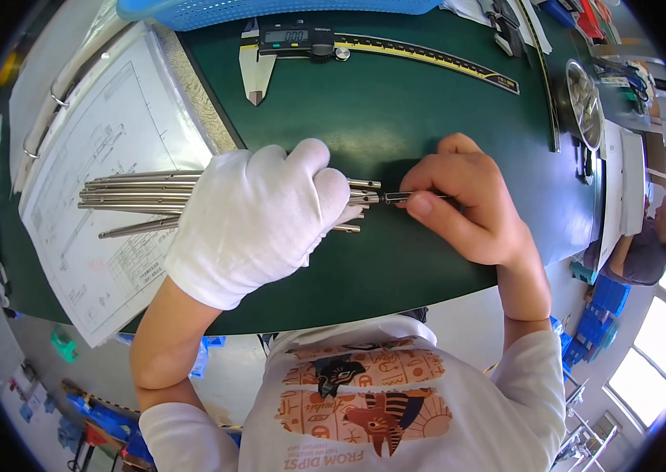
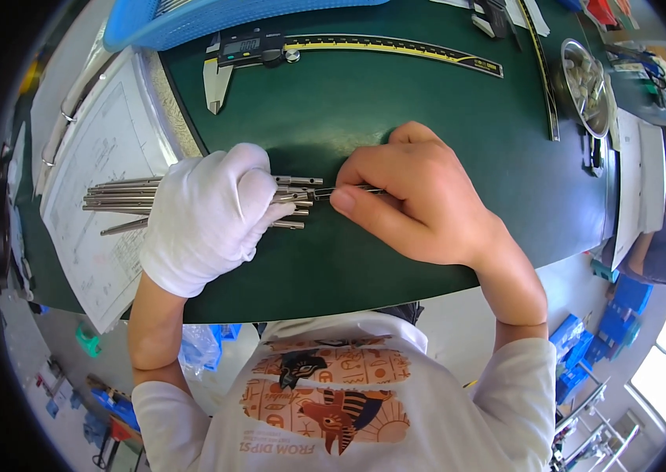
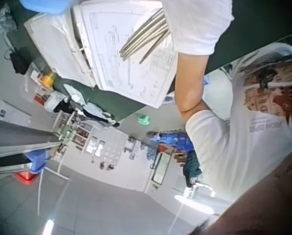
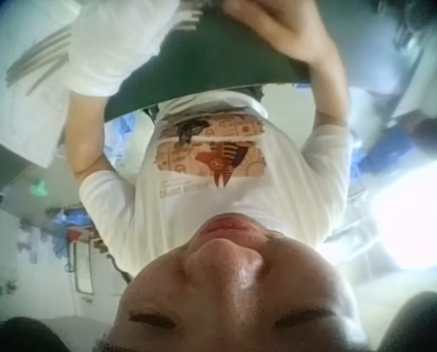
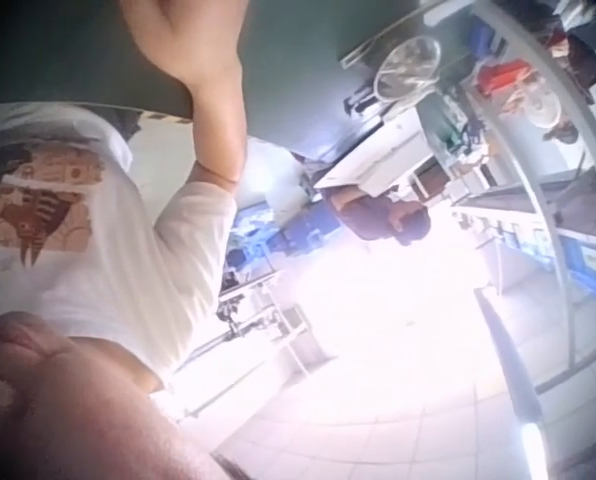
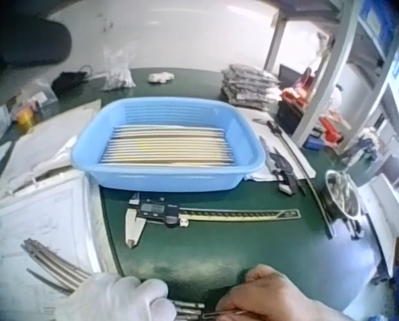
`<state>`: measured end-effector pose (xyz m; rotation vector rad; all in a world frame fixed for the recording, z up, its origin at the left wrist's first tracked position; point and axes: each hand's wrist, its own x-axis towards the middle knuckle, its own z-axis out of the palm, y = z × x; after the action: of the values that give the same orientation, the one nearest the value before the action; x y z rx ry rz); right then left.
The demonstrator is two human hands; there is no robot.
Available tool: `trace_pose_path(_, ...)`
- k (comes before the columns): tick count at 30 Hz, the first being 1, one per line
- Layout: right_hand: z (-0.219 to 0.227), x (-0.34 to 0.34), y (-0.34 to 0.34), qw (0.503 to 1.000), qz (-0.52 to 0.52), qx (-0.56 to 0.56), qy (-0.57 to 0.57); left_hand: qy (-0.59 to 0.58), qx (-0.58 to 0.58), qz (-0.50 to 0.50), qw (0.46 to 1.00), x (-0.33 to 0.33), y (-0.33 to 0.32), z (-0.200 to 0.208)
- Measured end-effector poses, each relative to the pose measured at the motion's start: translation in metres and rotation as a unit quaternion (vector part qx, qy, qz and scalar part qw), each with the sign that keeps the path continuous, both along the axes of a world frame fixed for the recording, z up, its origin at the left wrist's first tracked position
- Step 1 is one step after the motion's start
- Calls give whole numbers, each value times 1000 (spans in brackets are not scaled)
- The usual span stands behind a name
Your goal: Inserting and checking small metal pins inside hollow metal tubes at a manufacturing workstation.
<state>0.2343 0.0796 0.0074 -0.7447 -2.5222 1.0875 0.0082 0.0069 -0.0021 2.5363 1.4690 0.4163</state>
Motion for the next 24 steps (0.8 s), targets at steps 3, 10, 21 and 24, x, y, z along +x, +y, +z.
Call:
trace_pose_path(3, -9, -2, -2, 999, 8, 7, 40, 0, -6, 2, 1000, 1, 0, 1)
trace_pose_path(10, -13, -2, 1, 998, 21, 46, 43, -2, 1, 1, 1000, 1, 1, -1)
trace_pose_path(21, -17, -6, -1, 972, -25, 214, 90, -1, 2, 11, 1000, 1, 1, 0)
trace_pose_path(24, -15, -4, -1, 971, 7, 234, 45, -4, 3, 10, 1000, 2, 2, 0)
